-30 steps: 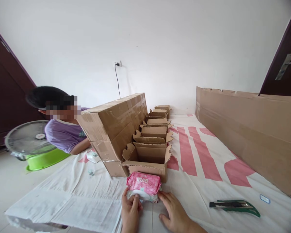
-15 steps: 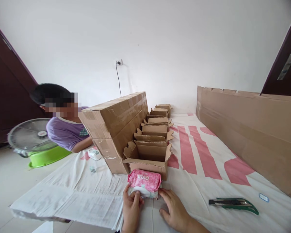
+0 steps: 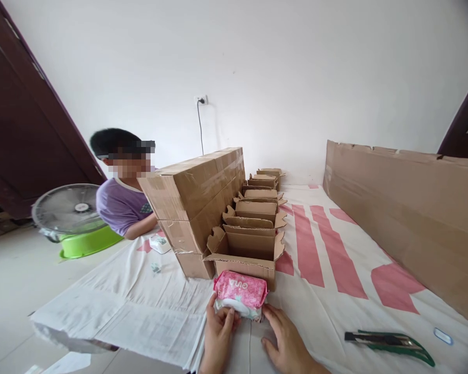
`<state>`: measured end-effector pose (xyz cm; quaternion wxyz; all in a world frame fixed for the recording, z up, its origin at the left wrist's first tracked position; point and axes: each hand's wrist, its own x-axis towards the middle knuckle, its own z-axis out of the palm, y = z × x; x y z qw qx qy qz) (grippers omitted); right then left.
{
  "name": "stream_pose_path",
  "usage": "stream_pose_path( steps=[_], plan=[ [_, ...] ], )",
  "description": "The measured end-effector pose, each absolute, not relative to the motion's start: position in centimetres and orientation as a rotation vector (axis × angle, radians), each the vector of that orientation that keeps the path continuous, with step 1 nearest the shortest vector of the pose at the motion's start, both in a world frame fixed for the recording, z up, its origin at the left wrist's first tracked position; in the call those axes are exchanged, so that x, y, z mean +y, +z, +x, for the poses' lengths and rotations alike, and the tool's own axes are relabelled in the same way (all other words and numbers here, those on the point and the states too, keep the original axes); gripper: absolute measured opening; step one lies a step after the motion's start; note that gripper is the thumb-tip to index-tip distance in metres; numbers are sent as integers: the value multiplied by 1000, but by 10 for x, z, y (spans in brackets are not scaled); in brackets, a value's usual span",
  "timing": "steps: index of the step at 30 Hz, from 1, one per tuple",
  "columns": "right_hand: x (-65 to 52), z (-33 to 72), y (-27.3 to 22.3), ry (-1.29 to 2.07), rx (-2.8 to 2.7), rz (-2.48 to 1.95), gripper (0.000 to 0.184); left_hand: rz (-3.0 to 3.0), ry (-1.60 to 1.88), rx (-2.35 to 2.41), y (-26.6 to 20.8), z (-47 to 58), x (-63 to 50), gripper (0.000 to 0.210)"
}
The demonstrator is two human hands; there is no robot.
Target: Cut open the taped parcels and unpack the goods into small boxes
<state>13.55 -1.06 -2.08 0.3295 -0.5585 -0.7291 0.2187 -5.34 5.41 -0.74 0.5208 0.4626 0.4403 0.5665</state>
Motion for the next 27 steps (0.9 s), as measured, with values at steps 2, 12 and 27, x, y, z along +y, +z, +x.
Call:
stream_pose_path(
  steps=[2, 12, 27],
  plan=[
    [-10, 135, -23, 574, -1902, -1454, 70, 1096, 1358, 1055, -7, -53, 54, 99],
    [-11, 134, -21, 594, -1829, -1499, 69, 1015, 1364, 1071, -2, -50, 52, 97],
    [-11, 135, -17, 611, -1834, -1469, 65, 967, 1478, 1063, -11, -57, 58, 57]
  ],
)
